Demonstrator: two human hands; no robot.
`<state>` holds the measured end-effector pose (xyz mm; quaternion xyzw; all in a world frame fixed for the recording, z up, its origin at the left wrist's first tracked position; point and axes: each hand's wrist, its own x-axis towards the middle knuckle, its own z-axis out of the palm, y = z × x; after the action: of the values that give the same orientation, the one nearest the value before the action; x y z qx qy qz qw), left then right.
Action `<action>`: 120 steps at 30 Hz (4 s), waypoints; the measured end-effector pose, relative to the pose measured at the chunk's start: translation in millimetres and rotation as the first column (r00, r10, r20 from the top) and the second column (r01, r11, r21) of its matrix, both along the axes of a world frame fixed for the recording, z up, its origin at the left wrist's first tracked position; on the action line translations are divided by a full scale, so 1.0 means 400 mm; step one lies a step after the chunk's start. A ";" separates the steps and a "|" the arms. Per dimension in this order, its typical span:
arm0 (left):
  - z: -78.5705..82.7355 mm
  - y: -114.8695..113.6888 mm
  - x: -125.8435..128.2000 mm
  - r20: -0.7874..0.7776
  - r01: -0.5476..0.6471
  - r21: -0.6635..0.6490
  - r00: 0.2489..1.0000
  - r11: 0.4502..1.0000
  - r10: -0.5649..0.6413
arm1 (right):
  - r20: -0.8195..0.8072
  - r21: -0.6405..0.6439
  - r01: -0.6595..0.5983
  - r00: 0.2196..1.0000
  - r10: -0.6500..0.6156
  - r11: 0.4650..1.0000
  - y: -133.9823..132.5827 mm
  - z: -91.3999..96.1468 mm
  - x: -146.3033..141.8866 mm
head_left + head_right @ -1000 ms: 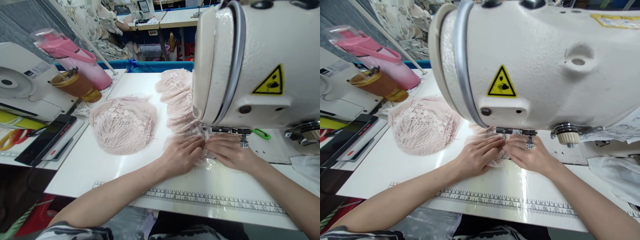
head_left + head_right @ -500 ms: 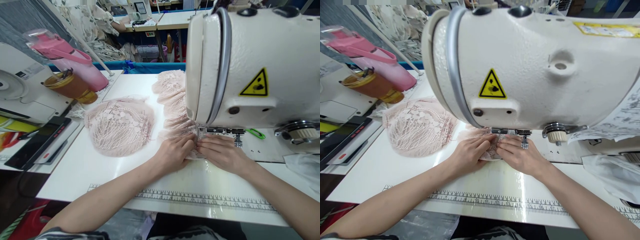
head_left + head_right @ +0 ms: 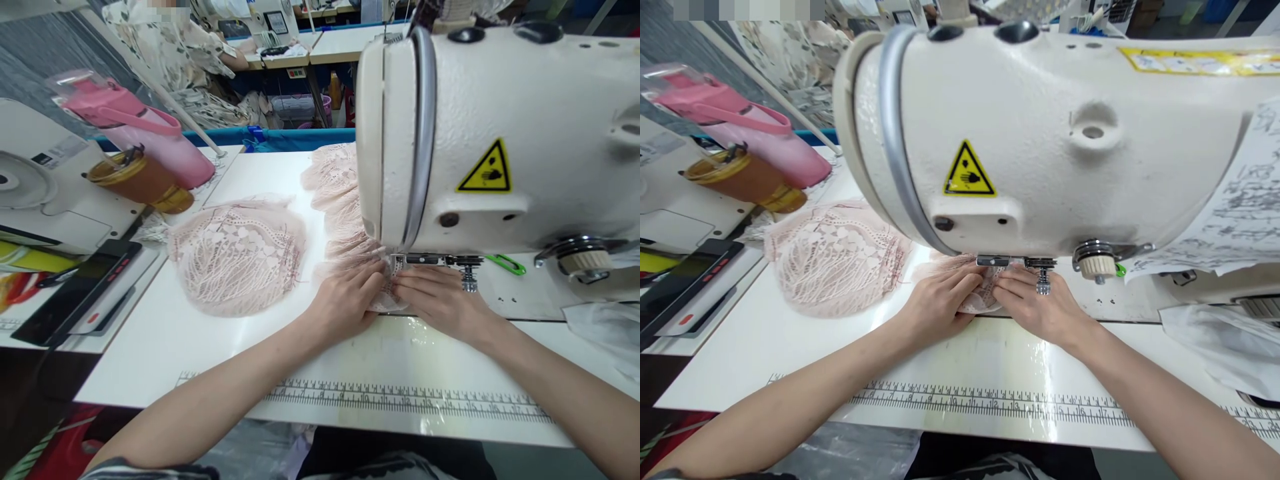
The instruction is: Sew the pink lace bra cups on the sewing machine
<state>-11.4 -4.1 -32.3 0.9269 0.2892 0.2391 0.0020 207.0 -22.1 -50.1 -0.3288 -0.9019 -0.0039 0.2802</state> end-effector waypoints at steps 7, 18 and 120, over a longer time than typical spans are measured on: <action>-0.001 0.002 0.002 -0.035 0.022 0.036 0.999 0.999 -0.021 | -0.001 0.010 0.034 0.999 -0.034 0.999 0.001 -0.006 0.004; -0.001 0.007 0.004 -0.104 0.051 0.056 0.994 0.997 -0.045 | -0.023 0.018 0.202 0.979 -0.201 0.979 -0.012 0.013 0.013; 0.008 0.007 0.015 -0.142 -0.003 0.070 0.990 0.998 0.013 | 0.022 0.123 0.306 0.950 -0.311 0.944 -0.006 0.054 -0.001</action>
<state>-5.6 -1.5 -28.9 0.9400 0.2839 0.1821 -0.0520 206.5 -24.6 -28.7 -0.4485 -0.8430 -0.1078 0.2767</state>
